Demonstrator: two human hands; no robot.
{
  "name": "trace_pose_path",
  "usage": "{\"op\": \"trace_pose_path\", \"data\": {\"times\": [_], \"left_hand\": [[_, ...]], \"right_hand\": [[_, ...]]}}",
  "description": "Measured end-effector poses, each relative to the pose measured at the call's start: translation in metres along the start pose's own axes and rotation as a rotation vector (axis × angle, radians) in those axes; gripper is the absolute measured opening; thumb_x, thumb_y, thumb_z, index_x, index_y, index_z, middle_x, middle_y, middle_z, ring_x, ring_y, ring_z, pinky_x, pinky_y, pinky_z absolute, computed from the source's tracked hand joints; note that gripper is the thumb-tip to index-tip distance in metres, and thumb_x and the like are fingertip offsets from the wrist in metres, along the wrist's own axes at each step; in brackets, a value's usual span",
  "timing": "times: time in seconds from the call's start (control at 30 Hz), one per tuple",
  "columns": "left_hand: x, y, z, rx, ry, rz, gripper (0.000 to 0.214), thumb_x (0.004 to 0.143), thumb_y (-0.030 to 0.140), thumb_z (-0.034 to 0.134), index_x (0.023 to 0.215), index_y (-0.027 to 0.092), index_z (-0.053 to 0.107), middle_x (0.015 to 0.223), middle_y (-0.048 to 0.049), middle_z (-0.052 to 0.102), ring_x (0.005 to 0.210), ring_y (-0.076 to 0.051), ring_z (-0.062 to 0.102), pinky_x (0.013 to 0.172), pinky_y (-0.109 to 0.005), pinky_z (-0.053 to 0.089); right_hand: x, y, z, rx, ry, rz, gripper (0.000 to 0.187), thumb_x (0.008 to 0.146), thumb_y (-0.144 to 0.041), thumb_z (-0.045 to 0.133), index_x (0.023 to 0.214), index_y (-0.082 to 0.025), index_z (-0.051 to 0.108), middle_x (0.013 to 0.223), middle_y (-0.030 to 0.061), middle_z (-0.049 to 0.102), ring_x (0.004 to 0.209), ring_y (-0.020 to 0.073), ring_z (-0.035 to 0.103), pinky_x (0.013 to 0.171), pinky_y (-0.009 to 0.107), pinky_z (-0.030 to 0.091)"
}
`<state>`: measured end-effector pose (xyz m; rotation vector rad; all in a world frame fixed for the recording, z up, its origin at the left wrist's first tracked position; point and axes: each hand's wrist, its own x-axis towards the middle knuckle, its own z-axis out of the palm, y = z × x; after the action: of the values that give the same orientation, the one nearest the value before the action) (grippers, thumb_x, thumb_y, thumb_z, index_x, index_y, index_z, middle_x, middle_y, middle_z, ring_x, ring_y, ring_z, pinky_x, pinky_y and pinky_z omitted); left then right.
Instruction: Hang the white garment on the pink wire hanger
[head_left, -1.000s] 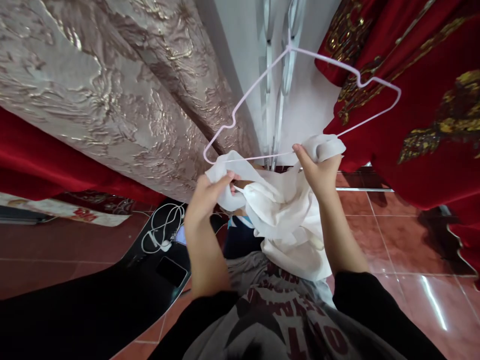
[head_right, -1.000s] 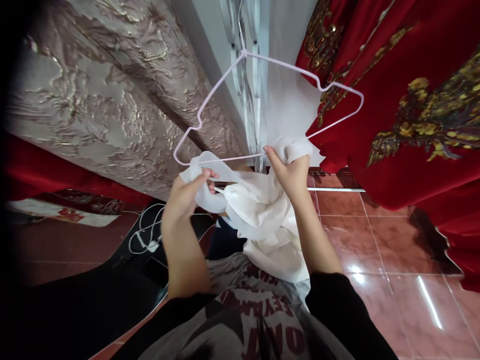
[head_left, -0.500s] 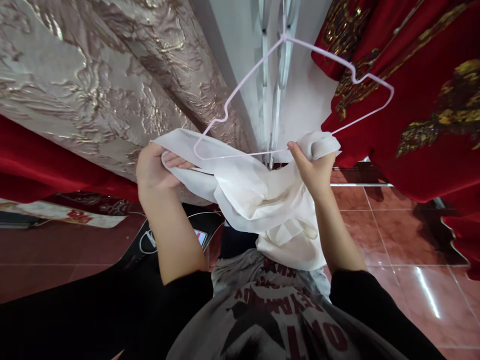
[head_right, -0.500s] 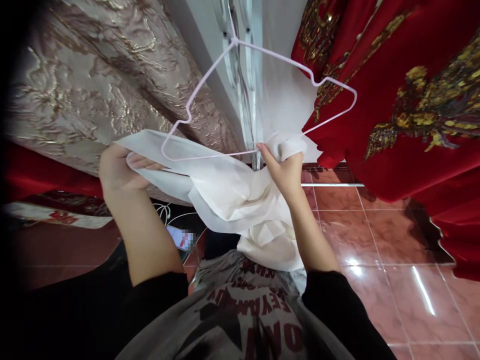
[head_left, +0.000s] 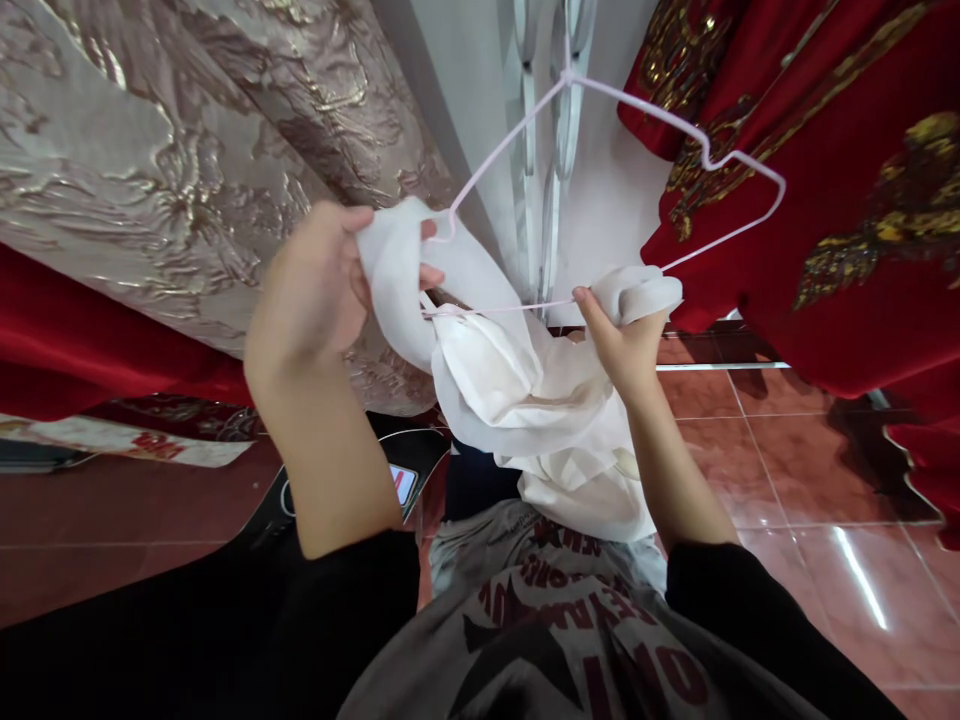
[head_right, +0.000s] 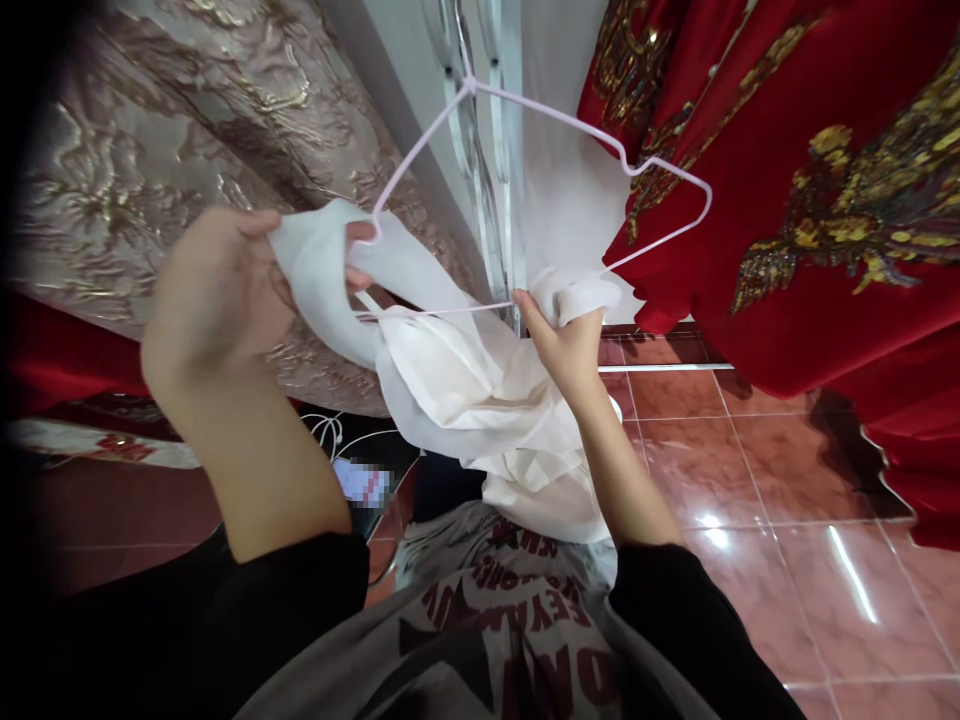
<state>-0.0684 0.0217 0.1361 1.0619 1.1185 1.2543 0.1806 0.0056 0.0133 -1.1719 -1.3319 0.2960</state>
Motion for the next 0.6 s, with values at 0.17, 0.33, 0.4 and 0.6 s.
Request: {"op": "trace_pose_path", "data": {"times": [0.17, 0.33, 0.4, 0.6], "left_hand": [[-0.022, 0.008, 0.007, 0.207, -0.087, -0.094, 0.041, 0.091, 0.019, 0.047, 0.12, -0.001, 0.067, 0.086, -0.0235, 0.076, 0.08, -0.036, 0.076, 0.062, -0.041, 0.063], [-0.032, 0.004, -0.005, 0.167, -0.126, -0.004, 0.044, 0.08, 0.016, 0.053, 0.12, 0.005, 0.07, 0.085, -0.0182, 0.076, 0.083, -0.035, 0.074, 0.078, -0.049, 0.063], [-0.027, 0.002, 0.001, 0.171, -0.088, 0.032, 0.038, 0.081, 0.015, 0.052, 0.112, 0.006, 0.071, 0.086, -0.0167, 0.074, 0.082, -0.032, 0.074, 0.082, -0.049, 0.062], [-0.002, -0.011, 0.027, 0.551, 0.017, 0.403, 0.023, 0.098, 0.037, 0.053, 0.091, 0.018, 0.064, 0.081, -0.0066, 0.067, 0.078, -0.025, 0.067, 0.084, -0.045, 0.057]], "right_hand": [[0.0, -0.003, 0.003, 0.064, -0.01, 0.057, 0.042, 0.087, -0.058, 0.065, 0.082, -0.016, 0.062, 0.085, 0.0073, 0.064, 0.081, 0.0165, 0.064, 0.082, 0.037, 0.057], [-0.002, -0.004, 0.008, 0.076, -0.089, 0.022, 0.041, 0.09, -0.056, 0.063, 0.081, -0.016, 0.061, 0.086, 0.0066, 0.063, 0.083, 0.0151, 0.063, 0.085, 0.037, 0.056], [-0.005, -0.004, 0.013, 0.058, -0.085, 0.015, 0.041, 0.092, -0.057, 0.061, 0.082, -0.017, 0.06, 0.087, 0.0068, 0.064, 0.084, 0.0144, 0.062, 0.086, 0.036, 0.056], [-0.014, -0.01, 0.017, 0.007, -0.118, 0.026, 0.045, 0.094, -0.063, 0.053, 0.091, -0.019, 0.062, 0.096, 0.008, 0.068, 0.094, 0.0166, 0.065, 0.094, 0.039, 0.057]]}}
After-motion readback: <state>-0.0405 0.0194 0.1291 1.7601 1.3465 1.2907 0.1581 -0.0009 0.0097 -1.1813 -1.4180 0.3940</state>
